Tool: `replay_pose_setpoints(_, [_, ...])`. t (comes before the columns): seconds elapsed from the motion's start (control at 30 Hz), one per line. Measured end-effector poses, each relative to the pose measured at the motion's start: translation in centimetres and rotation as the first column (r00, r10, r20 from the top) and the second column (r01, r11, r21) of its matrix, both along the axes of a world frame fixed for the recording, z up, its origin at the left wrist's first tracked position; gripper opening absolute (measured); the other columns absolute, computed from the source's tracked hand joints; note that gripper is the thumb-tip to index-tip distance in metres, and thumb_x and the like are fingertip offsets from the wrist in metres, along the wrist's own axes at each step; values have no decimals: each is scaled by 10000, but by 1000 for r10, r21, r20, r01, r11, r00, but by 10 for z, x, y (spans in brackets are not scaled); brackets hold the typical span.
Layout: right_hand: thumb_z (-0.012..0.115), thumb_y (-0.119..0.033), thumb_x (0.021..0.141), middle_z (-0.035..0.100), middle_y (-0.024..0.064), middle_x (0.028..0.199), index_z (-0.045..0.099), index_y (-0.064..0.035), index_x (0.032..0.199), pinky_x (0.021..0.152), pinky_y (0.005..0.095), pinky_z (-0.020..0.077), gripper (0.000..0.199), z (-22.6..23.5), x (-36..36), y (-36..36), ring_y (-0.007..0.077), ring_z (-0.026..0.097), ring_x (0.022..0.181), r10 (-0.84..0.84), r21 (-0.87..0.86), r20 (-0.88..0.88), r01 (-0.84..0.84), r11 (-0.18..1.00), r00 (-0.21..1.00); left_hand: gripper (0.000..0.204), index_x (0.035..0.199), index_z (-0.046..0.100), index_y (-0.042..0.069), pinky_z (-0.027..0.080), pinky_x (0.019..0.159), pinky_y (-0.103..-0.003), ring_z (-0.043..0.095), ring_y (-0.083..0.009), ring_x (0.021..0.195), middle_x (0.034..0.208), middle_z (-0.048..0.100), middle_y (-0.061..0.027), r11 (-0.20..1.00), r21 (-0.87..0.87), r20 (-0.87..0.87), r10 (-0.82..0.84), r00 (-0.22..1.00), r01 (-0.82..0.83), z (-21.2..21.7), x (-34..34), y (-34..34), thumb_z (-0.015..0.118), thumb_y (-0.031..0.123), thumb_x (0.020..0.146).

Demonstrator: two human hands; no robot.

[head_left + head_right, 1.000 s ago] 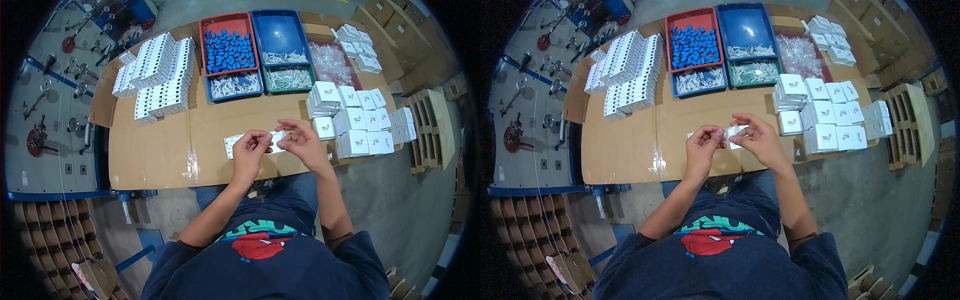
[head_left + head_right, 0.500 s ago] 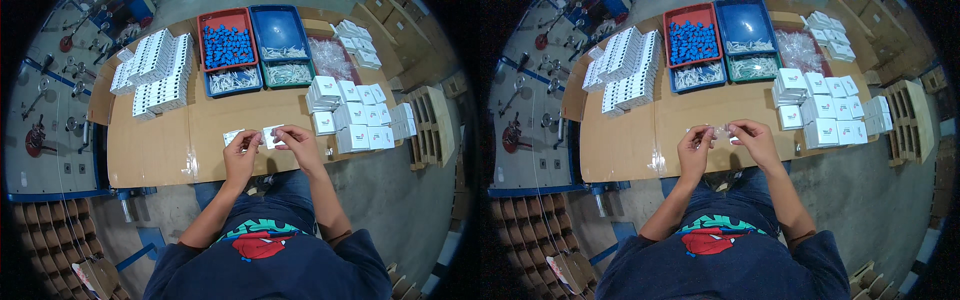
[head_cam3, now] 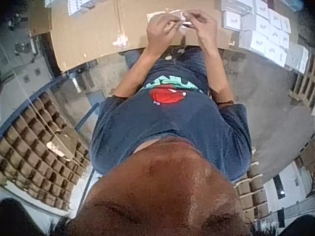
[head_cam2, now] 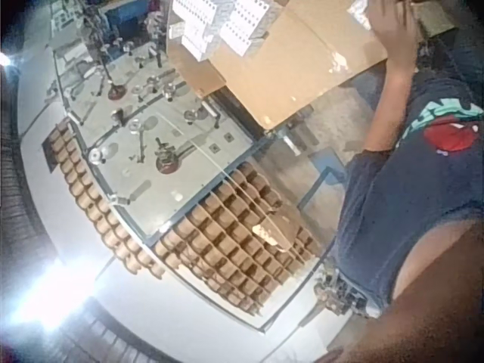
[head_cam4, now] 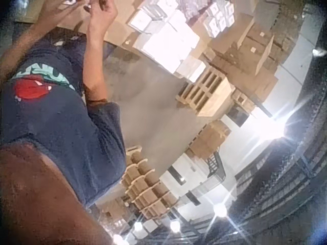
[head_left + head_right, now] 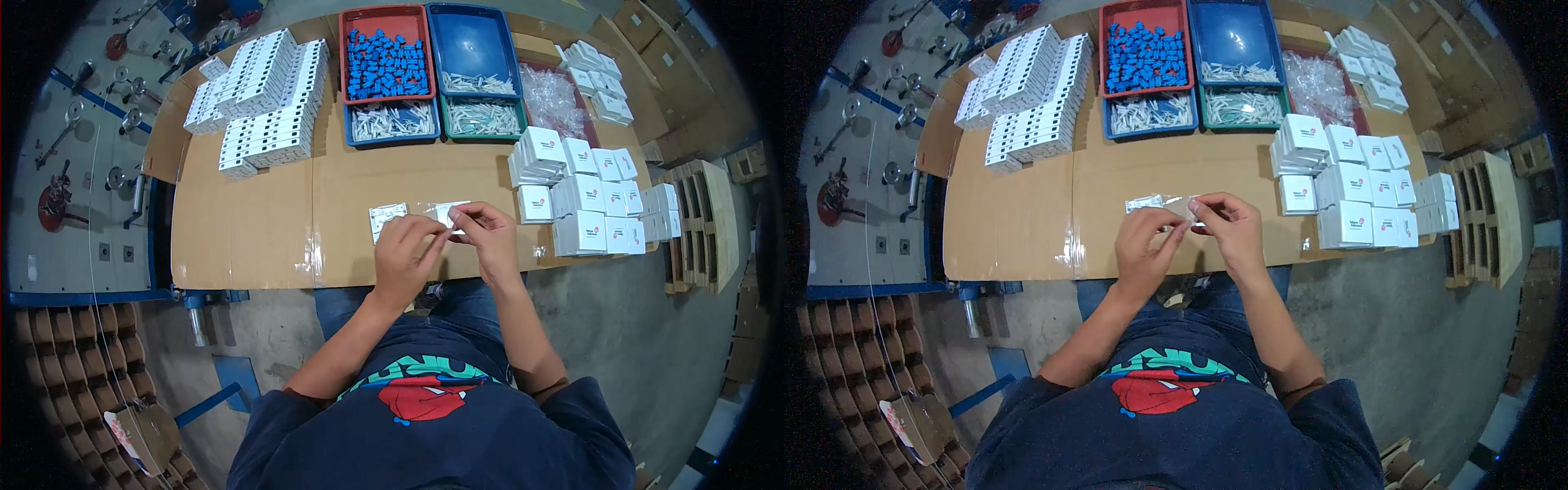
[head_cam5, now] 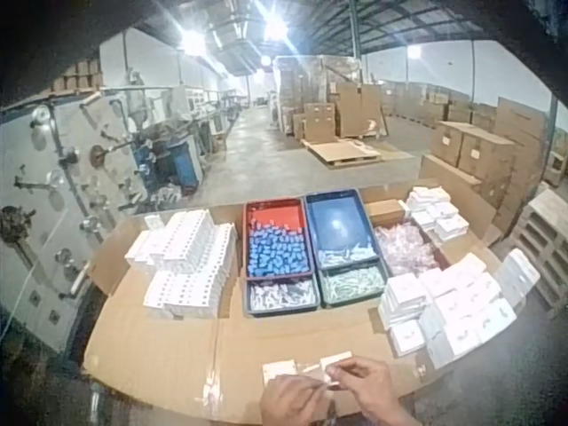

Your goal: The recorder is assembling small electronic components or products into white boxes at a factory workbench.

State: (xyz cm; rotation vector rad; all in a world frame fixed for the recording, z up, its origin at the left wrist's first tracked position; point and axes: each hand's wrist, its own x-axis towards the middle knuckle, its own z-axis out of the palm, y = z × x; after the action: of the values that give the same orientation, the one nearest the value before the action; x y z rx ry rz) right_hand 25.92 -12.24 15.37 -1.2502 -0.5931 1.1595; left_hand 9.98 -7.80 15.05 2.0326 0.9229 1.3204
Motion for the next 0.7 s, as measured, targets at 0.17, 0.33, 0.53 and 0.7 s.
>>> replay_pose_setpoints(0.17, [706, -105, 968, 739, 57, 940, 747, -5, 1047, 738, 290, 605, 134, 3, -4, -2, 127, 699, 851, 44, -8, -64, -45, 999, 997, 146, 944, 703, 63, 472, 762, -357, 650, -250, 847, 918, 696, -63, 988, -149, 26, -36, 999, 40, -3, 7, 0, 785, 133, 845])
replay_pose_setpoints(0.33, [708, -133, 972, 742, 52, 922, 768, -21, 1043, 729, 279, 591, 146, 2, -2, -3, 120, 697, 830, 69, -66, -78, -74, 995, 995, 136, 944, 704, 65, 483, 752, -365, 667, -247, 834, 909, 708, -64, 993, -110, -43, -49, 998, 44, -3, 3, 3, 777, 129, 850])
replay_pose_setpoints(0.53, [727, -133, 956, 729, 39, 896, 774, -21, 1024, 697, 250, 573, 139, -3, -1, -3, 101, 665, 790, 60, -52, 33, -58, 997, 998, 118, 948, 690, 40, 494, 743, -371, 679, -259, 829, 901, 708, -83, 969, -236, -4, -71, 997, 69, -9, 4, 1, 749, 108, 872])
replay_pose_setpoints(0.7, [736, -102, 940, 726, 35, 890, 761, -4, 1021, 681, 240, 560, 129, -7, -2, -3, 84, 642, 790, 67, -33, 191, -62, 998, 979, 111, 956, 671, 15, 498, 728, -353, 685, -251, 837, 911, 702, -103, 939, -334, 36, -71, 997, 80, -11, 5, -2, 716, 85, 882])
